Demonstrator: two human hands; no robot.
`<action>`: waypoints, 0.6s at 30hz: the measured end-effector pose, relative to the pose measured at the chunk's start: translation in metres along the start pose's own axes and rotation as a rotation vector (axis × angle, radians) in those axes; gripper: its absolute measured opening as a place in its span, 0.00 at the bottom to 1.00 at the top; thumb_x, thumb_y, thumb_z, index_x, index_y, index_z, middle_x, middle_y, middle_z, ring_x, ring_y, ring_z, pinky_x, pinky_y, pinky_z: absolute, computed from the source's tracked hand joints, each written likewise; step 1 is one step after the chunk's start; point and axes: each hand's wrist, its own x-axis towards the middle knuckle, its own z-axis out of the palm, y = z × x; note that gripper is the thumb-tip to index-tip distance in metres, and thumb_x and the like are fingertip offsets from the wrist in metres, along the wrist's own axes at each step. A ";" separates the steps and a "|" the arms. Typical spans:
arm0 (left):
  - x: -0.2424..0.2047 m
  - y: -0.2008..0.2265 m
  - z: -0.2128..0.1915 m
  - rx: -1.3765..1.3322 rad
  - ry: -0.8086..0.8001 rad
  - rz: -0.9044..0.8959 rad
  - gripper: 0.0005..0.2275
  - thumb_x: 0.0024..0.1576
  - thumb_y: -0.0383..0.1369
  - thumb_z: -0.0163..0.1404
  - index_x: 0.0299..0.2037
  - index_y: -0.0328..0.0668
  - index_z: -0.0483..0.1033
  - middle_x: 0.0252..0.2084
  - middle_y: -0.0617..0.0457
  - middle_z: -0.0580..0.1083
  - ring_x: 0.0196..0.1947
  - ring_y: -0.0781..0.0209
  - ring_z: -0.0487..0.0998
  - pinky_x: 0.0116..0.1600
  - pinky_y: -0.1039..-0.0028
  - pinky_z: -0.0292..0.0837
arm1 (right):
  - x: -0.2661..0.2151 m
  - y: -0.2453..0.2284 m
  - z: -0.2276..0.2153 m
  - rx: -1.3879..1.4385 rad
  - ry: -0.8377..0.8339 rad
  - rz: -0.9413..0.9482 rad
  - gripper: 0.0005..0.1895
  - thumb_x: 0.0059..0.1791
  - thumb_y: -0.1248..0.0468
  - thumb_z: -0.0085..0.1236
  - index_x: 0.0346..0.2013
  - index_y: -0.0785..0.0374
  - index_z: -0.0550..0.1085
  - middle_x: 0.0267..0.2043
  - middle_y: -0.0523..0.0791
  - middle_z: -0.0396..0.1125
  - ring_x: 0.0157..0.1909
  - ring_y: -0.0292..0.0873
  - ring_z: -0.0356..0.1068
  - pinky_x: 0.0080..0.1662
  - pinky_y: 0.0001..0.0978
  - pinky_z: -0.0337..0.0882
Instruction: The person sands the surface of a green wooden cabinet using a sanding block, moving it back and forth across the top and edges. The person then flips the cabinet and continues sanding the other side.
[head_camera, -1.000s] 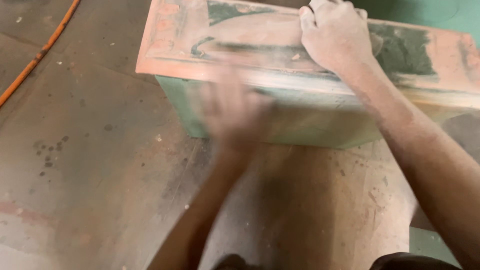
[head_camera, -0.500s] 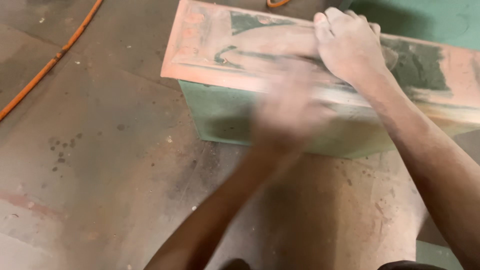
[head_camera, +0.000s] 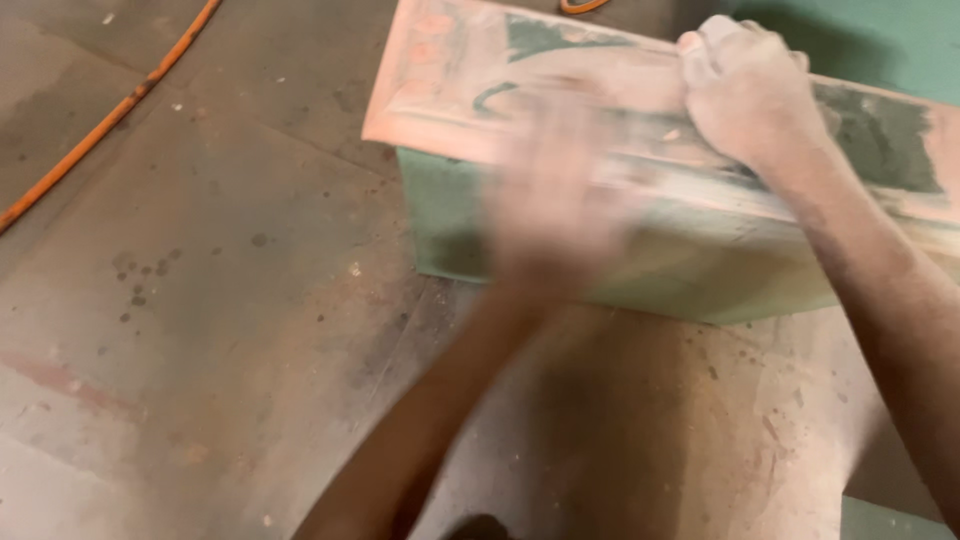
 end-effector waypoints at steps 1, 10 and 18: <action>-0.005 0.012 0.005 -0.039 -0.148 0.037 0.35 0.60 0.56 0.45 0.68 0.35 0.67 0.72 0.42 0.65 0.74 0.47 0.63 0.77 0.61 0.56 | -0.002 -0.002 0.004 -0.009 -0.014 -0.010 0.18 0.64 0.59 0.41 0.42 0.69 0.73 0.47 0.60 0.70 0.47 0.66 0.69 0.50 0.59 0.65; -0.016 -0.134 -0.096 0.541 -0.144 0.567 0.33 0.56 0.10 0.45 0.71 0.53 0.66 0.73 0.58 0.68 0.74 0.59 0.63 0.77 0.64 0.51 | -0.009 -0.008 -0.013 0.237 -0.014 0.068 0.14 0.62 0.61 0.42 0.49 0.67 0.75 0.48 0.59 0.71 0.49 0.66 0.68 0.53 0.54 0.65; -0.044 -0.086 -0.163 -0.228 0.039 -0.242 0.19 0.65 0.18 0.41 0.66 0.36 0.70 0.64 0.41 0.73 0.65 0.49 0.74 0.68 0.62 0.69 | -0.014 -0.055 -0.049 0.235 0.210 -0.111 0.11 0.61 0.64 0.48 0.43 0.67 0.75 0.44 0.56 0.71 0.49 0.60 0.71 0.53 0.51 0.70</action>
